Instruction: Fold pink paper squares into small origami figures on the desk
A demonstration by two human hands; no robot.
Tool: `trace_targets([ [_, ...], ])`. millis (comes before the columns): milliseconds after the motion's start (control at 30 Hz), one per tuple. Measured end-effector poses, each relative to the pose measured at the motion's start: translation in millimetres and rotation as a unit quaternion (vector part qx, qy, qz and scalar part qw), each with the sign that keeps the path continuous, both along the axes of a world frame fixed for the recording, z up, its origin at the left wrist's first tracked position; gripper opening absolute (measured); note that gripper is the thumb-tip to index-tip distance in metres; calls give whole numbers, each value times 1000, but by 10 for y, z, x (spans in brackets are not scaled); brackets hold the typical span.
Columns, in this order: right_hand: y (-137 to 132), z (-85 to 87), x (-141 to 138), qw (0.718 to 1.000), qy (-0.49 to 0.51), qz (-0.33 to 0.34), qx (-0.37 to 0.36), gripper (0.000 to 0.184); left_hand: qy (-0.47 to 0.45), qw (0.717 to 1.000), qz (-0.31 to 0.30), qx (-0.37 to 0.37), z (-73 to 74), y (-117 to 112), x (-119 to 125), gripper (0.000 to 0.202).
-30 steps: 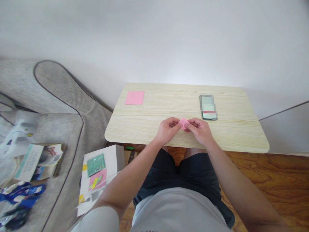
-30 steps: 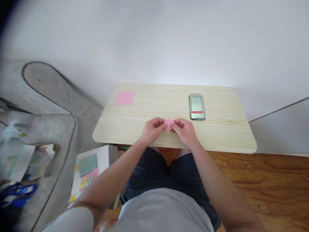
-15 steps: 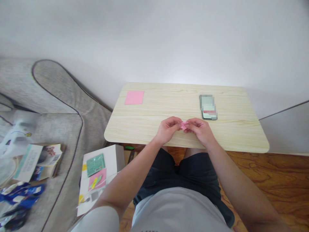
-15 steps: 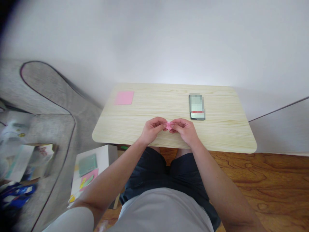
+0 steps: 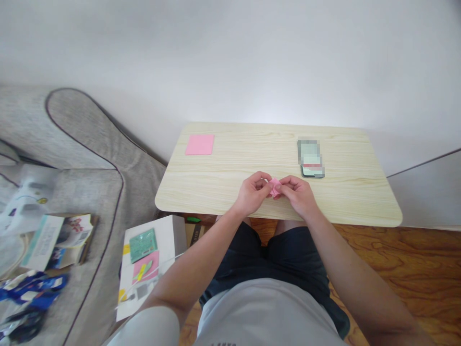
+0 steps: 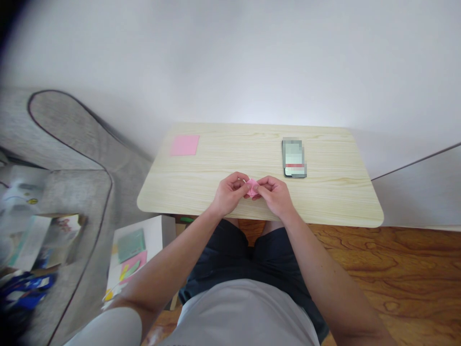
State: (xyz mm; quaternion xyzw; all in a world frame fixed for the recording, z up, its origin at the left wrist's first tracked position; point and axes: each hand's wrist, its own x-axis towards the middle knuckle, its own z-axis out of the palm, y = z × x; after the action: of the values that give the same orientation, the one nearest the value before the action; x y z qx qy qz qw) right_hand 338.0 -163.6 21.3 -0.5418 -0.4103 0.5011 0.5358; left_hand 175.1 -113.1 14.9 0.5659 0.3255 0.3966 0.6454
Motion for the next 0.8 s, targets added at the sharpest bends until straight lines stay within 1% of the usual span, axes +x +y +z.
trace_targets([
  [100,1,-4,-28,999,-10,-35,-2,24,0,1000,5,-9,5,-8,5,24],
  [200,8,-6,-29,999,-7,-44,15,22,-13,1000,0,-15,13,-7,-11,21],
  [333,9,-17,21,999,14,-20,37,21,-32,999,0,-7,11,15,-46,17],
  [500,3,-83,98,998,54,12,32,17,-53,999,7,1,-4,34,-49,11],
  [700,22,-152,135,990,133,36,21,10,-64,998,8,-22,24,25,-43,9],
  [800,21,-144,130,992,119,36,19,13,-64,998,1,-22,49,14,-53,9],
])
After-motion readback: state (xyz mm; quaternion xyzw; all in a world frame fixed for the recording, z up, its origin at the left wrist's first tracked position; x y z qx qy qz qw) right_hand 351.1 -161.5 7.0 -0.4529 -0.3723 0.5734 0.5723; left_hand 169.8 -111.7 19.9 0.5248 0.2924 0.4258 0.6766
